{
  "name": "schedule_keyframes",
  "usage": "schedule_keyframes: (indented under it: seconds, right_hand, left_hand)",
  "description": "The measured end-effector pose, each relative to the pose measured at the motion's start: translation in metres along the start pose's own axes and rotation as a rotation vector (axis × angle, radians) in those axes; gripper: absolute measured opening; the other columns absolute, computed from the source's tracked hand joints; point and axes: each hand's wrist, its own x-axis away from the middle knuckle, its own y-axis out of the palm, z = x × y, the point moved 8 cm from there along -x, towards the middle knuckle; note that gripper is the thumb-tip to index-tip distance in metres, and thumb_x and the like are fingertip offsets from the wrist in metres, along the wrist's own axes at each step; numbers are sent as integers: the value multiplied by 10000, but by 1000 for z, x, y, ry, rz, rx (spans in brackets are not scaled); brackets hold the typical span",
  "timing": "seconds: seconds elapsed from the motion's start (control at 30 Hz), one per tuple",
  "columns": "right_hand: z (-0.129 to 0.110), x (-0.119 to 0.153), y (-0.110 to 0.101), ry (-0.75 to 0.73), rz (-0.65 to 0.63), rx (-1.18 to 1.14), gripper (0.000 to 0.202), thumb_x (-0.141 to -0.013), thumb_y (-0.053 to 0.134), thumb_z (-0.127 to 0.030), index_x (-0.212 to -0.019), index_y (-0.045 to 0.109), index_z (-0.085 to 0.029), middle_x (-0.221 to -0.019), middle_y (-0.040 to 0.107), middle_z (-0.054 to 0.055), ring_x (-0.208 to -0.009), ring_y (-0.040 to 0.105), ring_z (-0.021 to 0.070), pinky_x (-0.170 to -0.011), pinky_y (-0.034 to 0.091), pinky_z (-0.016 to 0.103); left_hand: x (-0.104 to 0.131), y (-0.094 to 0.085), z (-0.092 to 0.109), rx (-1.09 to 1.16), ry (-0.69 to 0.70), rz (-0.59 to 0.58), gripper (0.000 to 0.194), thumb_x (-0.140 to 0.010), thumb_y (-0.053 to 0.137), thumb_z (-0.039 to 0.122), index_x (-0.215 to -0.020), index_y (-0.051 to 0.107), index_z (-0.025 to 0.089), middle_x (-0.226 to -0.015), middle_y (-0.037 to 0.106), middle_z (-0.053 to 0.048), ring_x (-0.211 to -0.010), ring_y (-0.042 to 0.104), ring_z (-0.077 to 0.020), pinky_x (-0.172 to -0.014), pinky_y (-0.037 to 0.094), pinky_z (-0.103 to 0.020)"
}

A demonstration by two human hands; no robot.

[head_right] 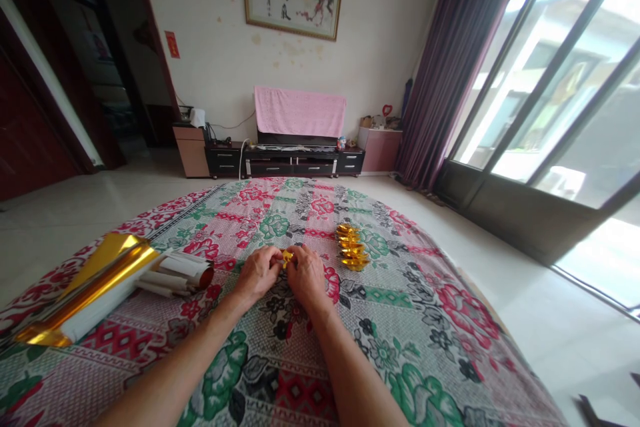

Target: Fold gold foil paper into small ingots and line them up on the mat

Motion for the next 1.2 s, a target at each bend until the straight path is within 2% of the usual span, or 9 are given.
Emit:
schedule_keyframes:
  seconds: [0.2,0.4,0.67,0.87,1.0,1.13,1.2]
  right_hand:
    - [1,-1,2,14,4,8,274,-778,454,-124,-968,632,-210,-859,620,41,-789,545,153,-741,359,235]
    - [-1,1,1,44,-12,36,219,-767,533,-221,-963,629,-220,-839,605,30,-780,531,156,-738,353,240]
    - [3,-2,3,67,-11,30,238,-796,469,-169,-944,648,-221,-861,615,35,-785,538,150,-731,357,232]
    - [0,0,0,37,8,30,227,-807,460,-163,-926,646,-216,-861,613,37,-766,539,147,-726,357,232]
    - [-3,2,-3,-2,33,30,200,-809,467,-159,-876,648,-208,-819,606,34,-776,536,147,-728,352,227]
    - [-6,4,-4,-4,25,47,181,-819,475,-172,-833,652,-209,-795,596,31,-775,534,143,-717,344,222]
    - [-7,4,-5,4,14,61,194,-834,466,-188,-813,657,-213,-784,590,31,-764,531,140,-709,339,221]
  left_hand:
    - [0,1,0,-3,7,-2,84,-738,540,116,-794,566,173,-783,596,-32,-782,541,-165,-733,407,-272]
    - [0,0,1,-12,6,3,105,-728,535,91,-785,570,172,-770,595,-33,-797,548,-167,-738,411,-271]
    - [0,-2,3,-8,17,16,96,-734,519,102,-776,573,170,-784,608,-44,-779,548,-174,-734,423,-287]
    - [1,-7,-1,106,19,12,209,-679,474,41,-798,582,174,-800,633,-29,-765,575,-154,-737,444,-268]
    - [2,-18,-10,215,-6,107,214,-688,455,58,-802,584,184,-785,643,-10,-750,593,-140,-739,464,-253]
    - [3,-31,-19,55,-43,270,222,-696,438,59,-810,601,157,-853,644,-61,-839,586,-186,-811,457,-311]
    - [2,-28,-19,-35,-26,248,192,-724,451,95,-806,613,154,-864,644,-76,-862,578,-210,-834,450,-349]
